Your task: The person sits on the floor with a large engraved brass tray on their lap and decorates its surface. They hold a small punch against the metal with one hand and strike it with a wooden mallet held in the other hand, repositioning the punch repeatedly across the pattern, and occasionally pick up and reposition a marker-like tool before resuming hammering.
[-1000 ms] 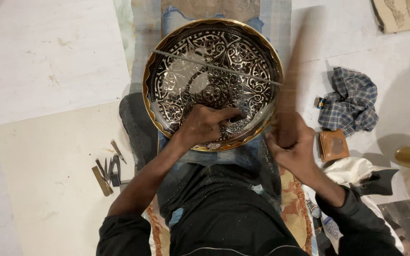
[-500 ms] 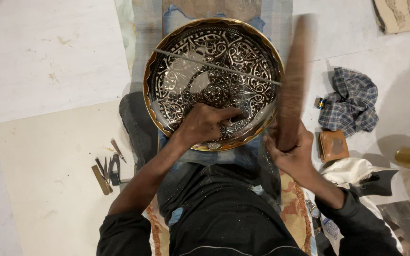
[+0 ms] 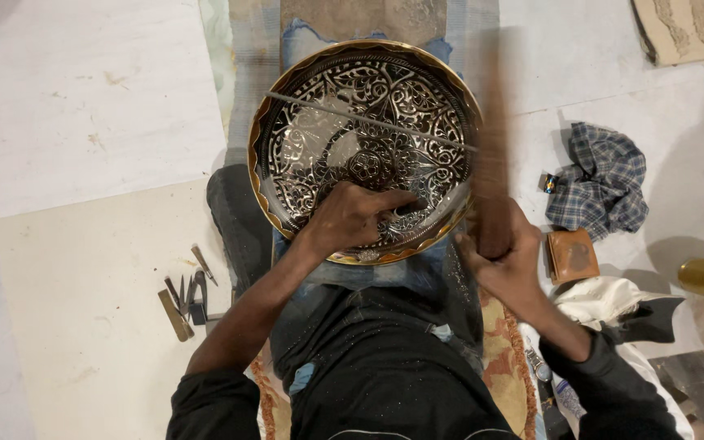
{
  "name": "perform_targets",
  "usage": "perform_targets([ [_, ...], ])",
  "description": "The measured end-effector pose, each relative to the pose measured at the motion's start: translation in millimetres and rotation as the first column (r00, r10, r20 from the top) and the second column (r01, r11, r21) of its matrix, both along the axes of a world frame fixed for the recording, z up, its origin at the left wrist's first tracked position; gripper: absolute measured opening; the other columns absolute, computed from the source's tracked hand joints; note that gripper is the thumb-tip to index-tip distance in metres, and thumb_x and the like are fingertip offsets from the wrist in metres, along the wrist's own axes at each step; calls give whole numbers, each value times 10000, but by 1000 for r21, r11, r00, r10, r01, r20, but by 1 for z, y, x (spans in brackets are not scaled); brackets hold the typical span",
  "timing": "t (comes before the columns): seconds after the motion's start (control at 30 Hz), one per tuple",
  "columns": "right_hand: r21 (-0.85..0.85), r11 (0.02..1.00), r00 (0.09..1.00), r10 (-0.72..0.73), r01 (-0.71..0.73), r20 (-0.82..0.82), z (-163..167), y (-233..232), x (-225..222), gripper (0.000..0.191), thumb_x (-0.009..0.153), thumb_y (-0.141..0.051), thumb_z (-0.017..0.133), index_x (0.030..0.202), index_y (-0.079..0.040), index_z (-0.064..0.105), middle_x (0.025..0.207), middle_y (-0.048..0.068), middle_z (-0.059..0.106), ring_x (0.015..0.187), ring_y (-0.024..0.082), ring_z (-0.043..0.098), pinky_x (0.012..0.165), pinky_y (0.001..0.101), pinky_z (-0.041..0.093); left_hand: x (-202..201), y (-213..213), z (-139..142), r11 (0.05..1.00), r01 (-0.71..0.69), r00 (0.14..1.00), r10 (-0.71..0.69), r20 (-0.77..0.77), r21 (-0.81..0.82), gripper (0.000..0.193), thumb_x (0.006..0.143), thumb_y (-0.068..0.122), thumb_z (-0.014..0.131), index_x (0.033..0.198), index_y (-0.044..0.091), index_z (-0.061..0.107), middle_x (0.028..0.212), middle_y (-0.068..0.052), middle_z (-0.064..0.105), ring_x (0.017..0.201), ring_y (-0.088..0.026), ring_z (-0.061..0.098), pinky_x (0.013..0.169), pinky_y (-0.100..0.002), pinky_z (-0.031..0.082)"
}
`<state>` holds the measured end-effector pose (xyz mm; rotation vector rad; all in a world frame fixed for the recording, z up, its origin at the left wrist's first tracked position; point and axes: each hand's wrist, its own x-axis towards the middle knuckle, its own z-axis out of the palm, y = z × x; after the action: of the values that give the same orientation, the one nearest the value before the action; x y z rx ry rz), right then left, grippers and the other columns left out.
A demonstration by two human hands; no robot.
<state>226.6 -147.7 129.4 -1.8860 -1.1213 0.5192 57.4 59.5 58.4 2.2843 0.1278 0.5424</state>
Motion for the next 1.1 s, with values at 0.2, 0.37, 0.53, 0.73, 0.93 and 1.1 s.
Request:
perform_targets([
  [0.2,-213,977,991,12,16,130,-4,-11,3,357,725,-100,765,1022,20,609,718,184,663,603,323,627,590,394,510,-1,1,-4,1000,16,1000,-16,24,12,598,754,-85,579,1257,201,727,845,-49,782,592,-130,706,550,-295,581],
  [0.37,-217,974,992,85,-64,92,-3,-8,9,395,685,-79,716,1030,41,565,723,198,648,619,301,669,612,381,528,-2,4,4,1000,9,999,-9,-31,5,625,736,-93,576,1271,186,740,789,-67,770,582,-168,703,563,-320,578],
  [0.53,118,989,987,-69,87,-147,5,0,-8,329,816,-84,745,1075,51,591,774,201,659,700,317,649,642,374,522,-1,4,-2,1000,22,999,-21,47,-21,606,729,-101,586,1229,199,751,907,-81,789,552,-152,680,508,-305,551],
  [0.73,-129,986,992,-117,110,-51,-12,-12,-1,291,763,-89,751,985,32,606,626,141,647,464,221,645,436,336,488,1,5,-7,996,36,998,-40,43,78,667,659,-109,564,1221,196,752,943,-49,816,516,-143,658,460,-302,514],
  [0.93,-132,991,997,14,-4,80,-21,-18,-5,304,712,-58,726,972,23,593,689,146,661,562,211,673,542,344,508,0,6,1,997,35,994,-27,-108,69,648,700,-119,598,1229,214,769,704,-63,751,452,-171,622,447,-353,496],
  [1.1,-128,992,992,14,2,128,-19,-19,-11,348,734,-60,772,1028,19,604,717,156,647,603,182,629,586,339,467,2,8,1,996,54,998,-52,-23,76,616,714,-110,582,1202,220,761,775,-48,772,507,-160,655,504,-325,549],
])
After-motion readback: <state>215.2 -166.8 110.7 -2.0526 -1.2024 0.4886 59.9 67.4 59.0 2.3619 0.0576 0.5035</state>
